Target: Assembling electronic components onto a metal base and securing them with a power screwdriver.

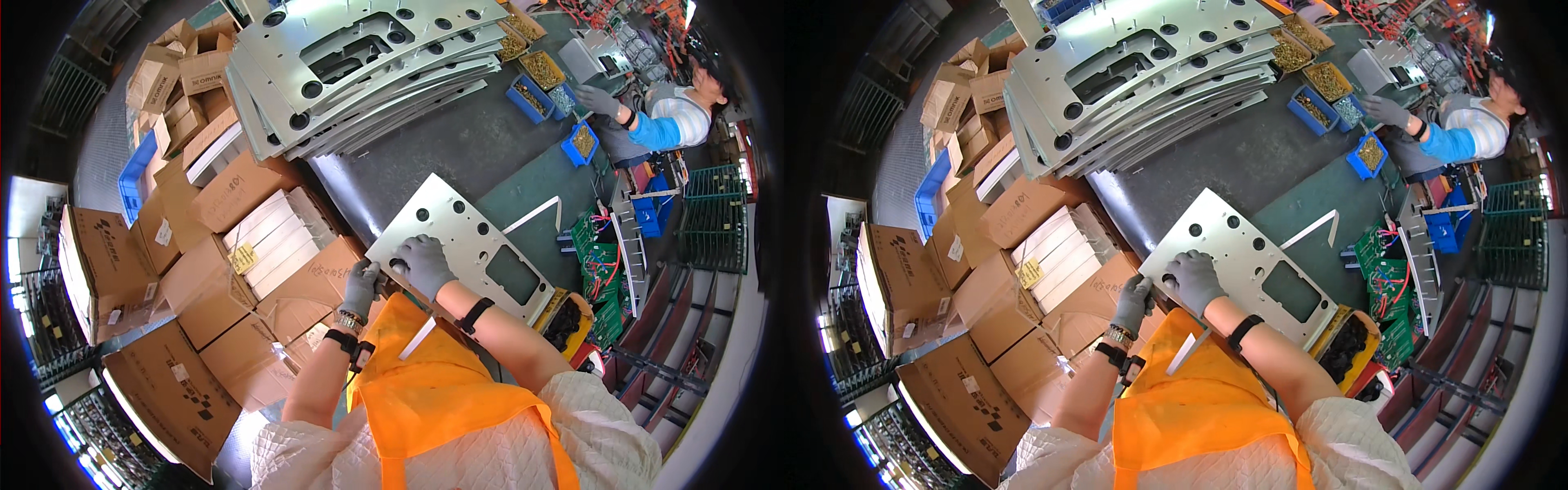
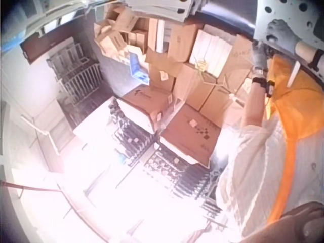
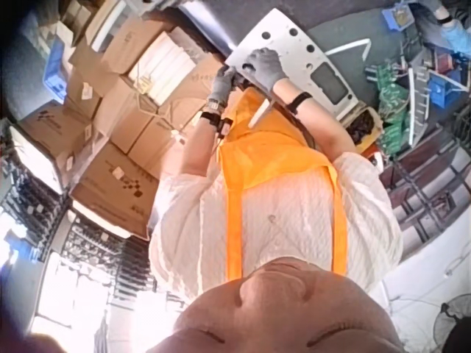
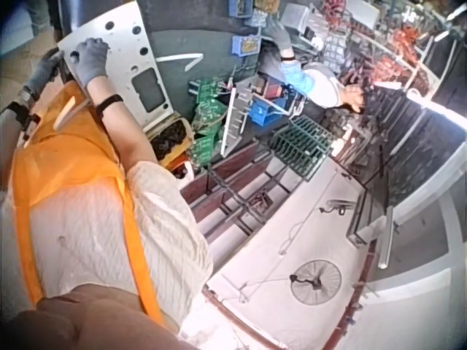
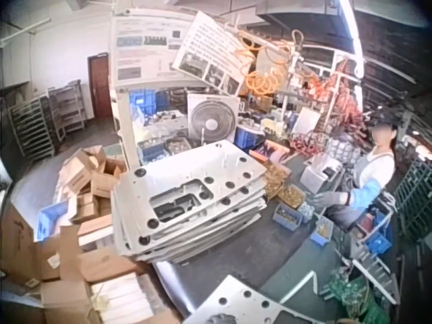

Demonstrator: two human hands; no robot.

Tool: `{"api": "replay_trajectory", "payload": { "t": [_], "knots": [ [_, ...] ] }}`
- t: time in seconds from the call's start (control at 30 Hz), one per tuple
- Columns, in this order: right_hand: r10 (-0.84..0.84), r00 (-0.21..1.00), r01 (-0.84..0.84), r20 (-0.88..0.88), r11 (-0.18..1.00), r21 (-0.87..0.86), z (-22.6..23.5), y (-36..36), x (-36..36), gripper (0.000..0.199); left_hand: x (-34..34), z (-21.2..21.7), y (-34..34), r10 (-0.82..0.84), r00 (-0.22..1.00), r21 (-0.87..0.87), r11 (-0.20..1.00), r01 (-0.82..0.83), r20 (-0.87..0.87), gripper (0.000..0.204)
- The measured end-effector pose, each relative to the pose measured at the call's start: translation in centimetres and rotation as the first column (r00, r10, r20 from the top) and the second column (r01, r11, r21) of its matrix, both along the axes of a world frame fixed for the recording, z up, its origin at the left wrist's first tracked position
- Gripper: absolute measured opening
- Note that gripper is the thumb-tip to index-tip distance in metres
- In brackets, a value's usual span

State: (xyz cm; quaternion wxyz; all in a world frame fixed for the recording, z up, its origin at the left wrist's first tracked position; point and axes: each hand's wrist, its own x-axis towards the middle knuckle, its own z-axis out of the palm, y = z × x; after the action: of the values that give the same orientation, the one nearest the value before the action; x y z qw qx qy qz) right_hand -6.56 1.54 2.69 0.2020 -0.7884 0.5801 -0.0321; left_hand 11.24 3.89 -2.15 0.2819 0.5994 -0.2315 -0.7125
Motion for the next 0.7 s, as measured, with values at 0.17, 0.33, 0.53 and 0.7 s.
{"api": "replay_trajectory", "payload": {
  "t": [0.17, 0.33, 0.53, 0.7],
  "knots": [
    [0.027, 0.998, -0.028, -0.05, 1.0, -0.015, -0.2, 1.0, 0.1, 0.022, -0.6, -0.6, -0.4, -0.115, 0.993, 0.024, 0.993, 0.116, -0.032, 0.026],
    [0.027, 0.998, -0.029, -0.051, 0.998, -0.051, -1.3, 0.5, 0.5, 0.019, -0.5, -1.1, -0.4, -0.114, 0.993, 0.031, 0.993, 0.115, -0.024, 0.026],
    [0.154, 0.971, -0.161, -0.183, 0.987, -0.022, -2.5, 1.3, 1.3, 0.023, -0.6, -1.9, -0.2, -0.063, 0.988, -0.047, 0.997, 0.057, -0.142, 0.024],
    [0.172, 0.975, -0.173, -0.138, 0.985, 0.008, -1.7, 0.3, 1.0, 0.019, -0.7, -1.3, -0.4, -0.095, 0.989, -0.021, 0.995, 0.093, -0.115, 0.023]
  ]
}}
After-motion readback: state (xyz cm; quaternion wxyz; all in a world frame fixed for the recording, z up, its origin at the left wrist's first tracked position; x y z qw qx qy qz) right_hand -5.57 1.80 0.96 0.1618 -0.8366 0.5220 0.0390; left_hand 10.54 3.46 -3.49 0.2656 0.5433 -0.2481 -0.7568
